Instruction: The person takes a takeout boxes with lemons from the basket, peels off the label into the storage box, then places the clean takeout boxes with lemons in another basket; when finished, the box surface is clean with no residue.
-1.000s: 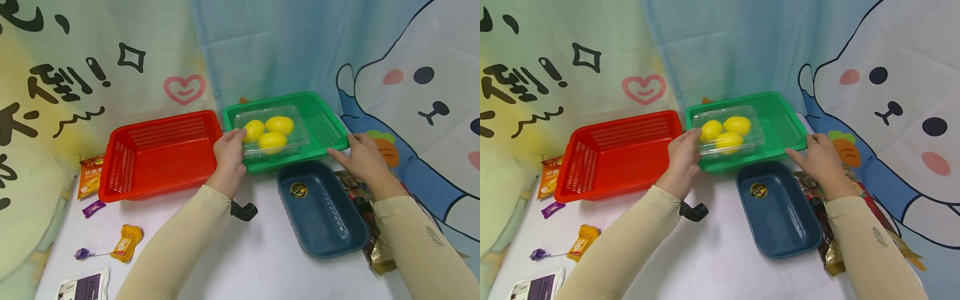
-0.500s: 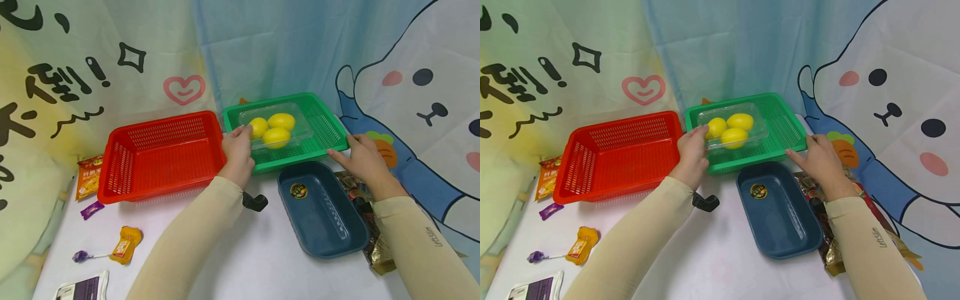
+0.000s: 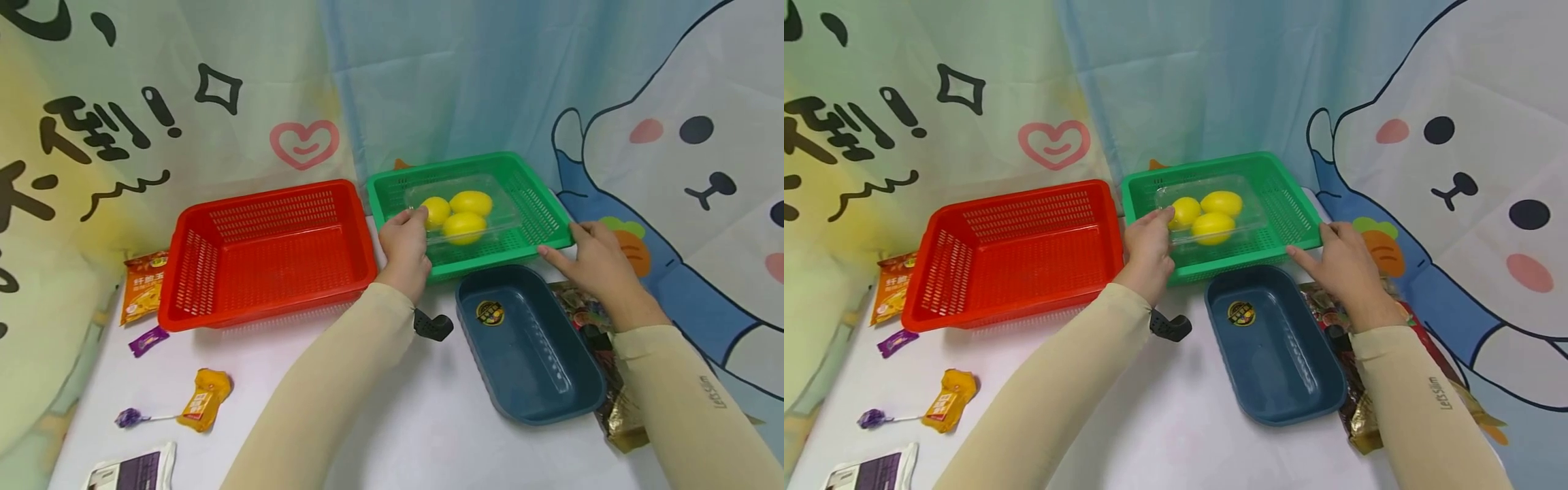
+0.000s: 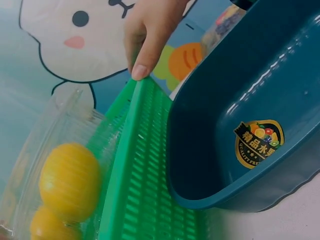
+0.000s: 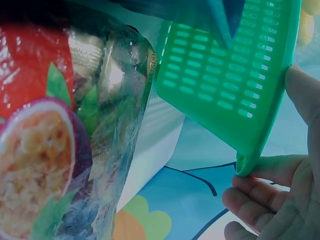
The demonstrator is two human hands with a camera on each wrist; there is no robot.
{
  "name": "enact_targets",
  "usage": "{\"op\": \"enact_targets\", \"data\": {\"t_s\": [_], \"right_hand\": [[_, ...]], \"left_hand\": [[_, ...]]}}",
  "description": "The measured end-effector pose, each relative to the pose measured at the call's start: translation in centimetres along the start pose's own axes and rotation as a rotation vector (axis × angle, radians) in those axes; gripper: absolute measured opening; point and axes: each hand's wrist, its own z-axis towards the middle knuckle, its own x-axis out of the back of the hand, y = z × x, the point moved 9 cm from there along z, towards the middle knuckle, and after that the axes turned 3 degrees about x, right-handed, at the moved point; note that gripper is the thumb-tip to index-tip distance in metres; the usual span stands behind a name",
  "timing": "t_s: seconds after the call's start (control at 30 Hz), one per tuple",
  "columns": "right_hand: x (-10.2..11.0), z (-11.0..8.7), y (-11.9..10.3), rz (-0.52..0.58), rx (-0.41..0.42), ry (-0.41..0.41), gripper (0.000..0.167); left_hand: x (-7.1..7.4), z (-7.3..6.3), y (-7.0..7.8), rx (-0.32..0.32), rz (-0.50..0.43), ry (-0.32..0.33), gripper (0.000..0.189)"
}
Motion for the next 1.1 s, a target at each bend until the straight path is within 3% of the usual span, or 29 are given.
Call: {"op": "enact_targets", "data": {"t_s": [0.63, 1.1], "right_hand": [[0.1, -0.6, -0.1, -0.021, -0.007, -0.007, 0.105], [0.2, -0.5, 0.0, -0.024, -0.009, 0.008, 0.103]], "left_hand": [[-0.7, 1.8, -1.6, 0.039, 0.031, 0.017, 0.046], [-1.6, 2.0, -2.5, 0.062, -0.032, 0.039, 0.042]]}}
